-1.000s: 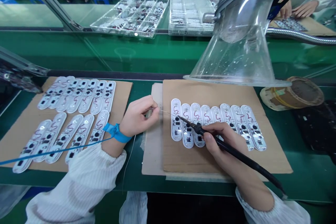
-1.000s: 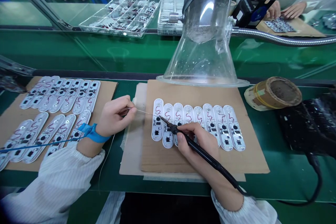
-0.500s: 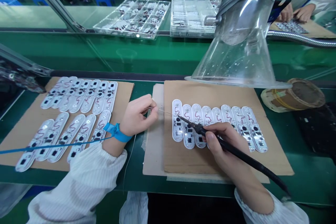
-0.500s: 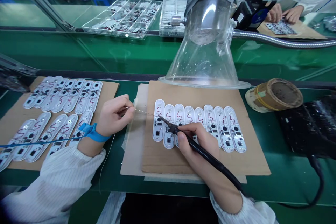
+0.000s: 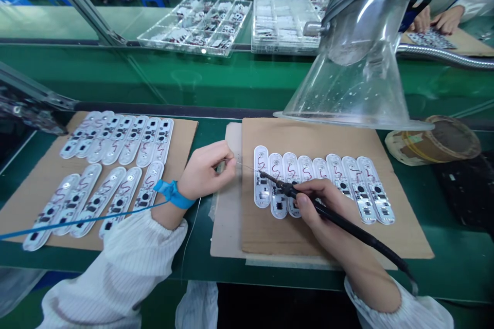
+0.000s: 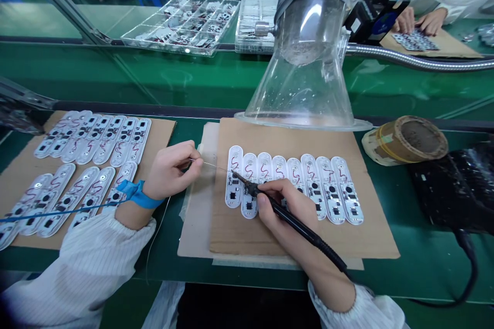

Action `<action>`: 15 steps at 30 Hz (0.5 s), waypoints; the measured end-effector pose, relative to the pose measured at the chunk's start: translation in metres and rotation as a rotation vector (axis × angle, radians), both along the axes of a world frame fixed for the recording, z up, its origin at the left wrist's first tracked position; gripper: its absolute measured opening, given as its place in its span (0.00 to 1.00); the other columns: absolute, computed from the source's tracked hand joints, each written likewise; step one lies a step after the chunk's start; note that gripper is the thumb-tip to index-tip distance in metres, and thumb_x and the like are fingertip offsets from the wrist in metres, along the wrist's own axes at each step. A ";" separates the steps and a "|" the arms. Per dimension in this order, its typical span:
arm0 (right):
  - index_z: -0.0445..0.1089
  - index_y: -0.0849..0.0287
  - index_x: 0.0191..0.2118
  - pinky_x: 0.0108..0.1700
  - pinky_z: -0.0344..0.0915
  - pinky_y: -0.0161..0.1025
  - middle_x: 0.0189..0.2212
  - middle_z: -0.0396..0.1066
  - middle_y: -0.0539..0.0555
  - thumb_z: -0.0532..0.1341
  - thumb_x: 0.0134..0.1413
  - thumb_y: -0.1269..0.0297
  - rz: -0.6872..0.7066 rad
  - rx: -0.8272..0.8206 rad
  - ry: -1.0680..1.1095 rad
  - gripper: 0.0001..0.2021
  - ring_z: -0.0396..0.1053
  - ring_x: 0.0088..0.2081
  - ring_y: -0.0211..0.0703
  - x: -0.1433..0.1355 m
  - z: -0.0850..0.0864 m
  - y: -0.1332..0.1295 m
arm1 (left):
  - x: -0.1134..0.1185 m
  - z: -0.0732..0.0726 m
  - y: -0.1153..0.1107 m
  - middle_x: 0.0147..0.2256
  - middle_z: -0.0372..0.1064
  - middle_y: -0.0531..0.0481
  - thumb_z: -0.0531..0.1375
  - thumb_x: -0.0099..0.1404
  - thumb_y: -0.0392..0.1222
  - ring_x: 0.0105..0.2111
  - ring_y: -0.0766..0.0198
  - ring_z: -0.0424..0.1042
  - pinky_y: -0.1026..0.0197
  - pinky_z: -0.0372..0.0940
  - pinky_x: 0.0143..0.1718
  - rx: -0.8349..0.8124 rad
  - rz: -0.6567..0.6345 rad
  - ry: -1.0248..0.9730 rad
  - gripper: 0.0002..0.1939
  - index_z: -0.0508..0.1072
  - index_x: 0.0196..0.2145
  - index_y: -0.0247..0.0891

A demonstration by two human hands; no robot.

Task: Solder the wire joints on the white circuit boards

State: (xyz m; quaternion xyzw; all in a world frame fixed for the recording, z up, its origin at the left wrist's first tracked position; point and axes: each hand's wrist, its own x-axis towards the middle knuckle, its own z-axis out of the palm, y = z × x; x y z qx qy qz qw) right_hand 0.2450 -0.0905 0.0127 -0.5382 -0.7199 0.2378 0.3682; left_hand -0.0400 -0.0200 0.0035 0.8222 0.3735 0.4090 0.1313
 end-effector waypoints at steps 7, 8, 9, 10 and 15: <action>0.74 0.50 0.42 0.31 0.71 0.34 0.32 0.80 0.46 0.65 0.68 0.62 -0.019 -0.022 -0.013 0.01 0.78 0.30 0.39 -0.003 -0.001 0.001 | -0.003 0.000 -0.001 0.25 0.53 0.59 0.57 0.69 0.28 0.23 0.71 0.53 0.62 0.49 0.25 0.007 0.030 -0.002 0.12 0.63 0.29 0.39; 0.74 0.50 0.42 0.31 0.72 0.34 0.31 0.79 0.46 0.65 0.68 0.62 -0.019 -0.036 0.007 0.01 0.78 0.30 0.38 -0.002 -0.002 0.001 | -0.004 0.000 -0.001 0.25 0.53 0.59 0.57 0.69 0.28 0.23 0.71 0.53 0.63 0.49 0.25 0.002 0.048 -0.006 0.12 0.64 0.29 0.39; 0.75 0.50 0.43 0.32 0.72 0.34 0.31 0.79 0.46 0.66 0.69 0.61 -0.018 -0.056 0.040 0.01 0.78 0.30 0.39 0.000 -0.003 0.000 | -0.005 -0.001 -0.001 0.25 0.53 0.59 0.57 0.69 0.29 0.22 0.71 0.53 0.63 0.49 0.24 -0.002 0.063 -0.015 0.11 0.64 0.29 0.39; 0.75 0.50 0.44 0.32 0.73 0.34 0.32 0.79 0.47 0.65 0.70 0.61 -0.019 -0.074 0.084 0.02 0.79 0.31 0.39 0.002 -0.004 -0.001 | -0.006 -0.001 -0.001 0.24 0.53 0.59 0.58 0.69 0.29 0.22 0.71 0.53 0.64 0.49 0.24 -0.006 0.075 -0.028 0.11 0.64 0.30 0.39; 0.75 0.51 0.50 0.34 0.75 0.35 0.35 0.79 0.50 0.65 0.73 0.58 -0.074 -0.035 0.330 0.07 0.79 0.34 0.41 0.029 -0.008 -0.011 | -0.010 -0.007 -0.004 0.23 0.51 0.61 0.59 0.67 0.30 0.19 0.72 0.51 0.66 0.50 0.21 -0.074 0.107 -0.128 0.07 0.66 0.36 0.41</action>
